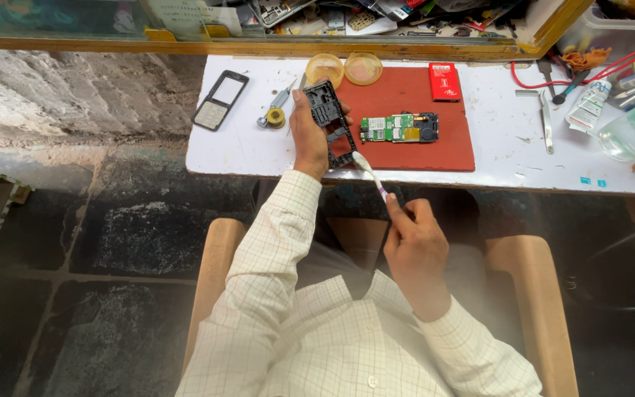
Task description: The person uses a soldering iron on a mobile phone motherboard, then cleans the board and phone casing with a toothbrush. The person places the motherboard into the casing and connects internal ribbon cables.
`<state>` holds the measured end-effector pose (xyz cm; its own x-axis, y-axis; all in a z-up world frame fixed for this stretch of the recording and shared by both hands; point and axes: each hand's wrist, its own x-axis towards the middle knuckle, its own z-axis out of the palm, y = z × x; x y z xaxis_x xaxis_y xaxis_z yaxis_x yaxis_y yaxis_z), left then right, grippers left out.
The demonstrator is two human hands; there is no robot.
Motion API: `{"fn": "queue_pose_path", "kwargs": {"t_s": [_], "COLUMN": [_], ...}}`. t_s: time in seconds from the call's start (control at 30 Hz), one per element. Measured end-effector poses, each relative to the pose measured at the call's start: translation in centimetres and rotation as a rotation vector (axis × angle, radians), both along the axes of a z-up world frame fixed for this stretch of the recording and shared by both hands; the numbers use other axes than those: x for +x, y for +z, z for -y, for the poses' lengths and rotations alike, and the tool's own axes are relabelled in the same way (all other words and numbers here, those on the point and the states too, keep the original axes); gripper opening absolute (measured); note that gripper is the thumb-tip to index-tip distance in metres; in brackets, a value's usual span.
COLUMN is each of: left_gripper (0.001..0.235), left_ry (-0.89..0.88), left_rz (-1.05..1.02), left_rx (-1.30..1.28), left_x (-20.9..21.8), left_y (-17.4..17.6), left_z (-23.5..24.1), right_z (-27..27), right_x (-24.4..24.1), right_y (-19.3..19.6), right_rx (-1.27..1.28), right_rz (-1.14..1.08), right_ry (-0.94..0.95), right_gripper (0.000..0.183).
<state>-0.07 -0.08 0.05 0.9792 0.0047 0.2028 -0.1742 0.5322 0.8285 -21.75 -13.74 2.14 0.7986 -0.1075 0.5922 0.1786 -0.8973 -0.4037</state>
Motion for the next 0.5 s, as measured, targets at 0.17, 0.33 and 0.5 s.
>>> {"fn": "queue_pose_path", "kwargs": {"t_s": [0.17, 0.33, 0.5], "left_gripper": [0.078, 0.077, 0.078], "left_ry": [-0.007, -0.029, -0.02], "left_rz": [0.007, 0.019, 0.004], "left_rx": [0.005, -0.008, 0.007], "left_x": [0.03, -0.07, -0.01], "left_y": [0.06, 0.08, 0.06], "left_z": [0.01, -0.24, -0.03], "right_z": [0.38, 0.23, 0.85], "right_x": [0.29, 0.56, 0.86], "right_y": [0.07, -0.26, 0.15], "right_rx": [0.063, 0.494, 0.172], "right_rz": [-0.083, -0.24, -0.088], "right_ry": [0.093, 0.258, 0.094], "right_gripper": [0.04, 0.038, 0.039]}}
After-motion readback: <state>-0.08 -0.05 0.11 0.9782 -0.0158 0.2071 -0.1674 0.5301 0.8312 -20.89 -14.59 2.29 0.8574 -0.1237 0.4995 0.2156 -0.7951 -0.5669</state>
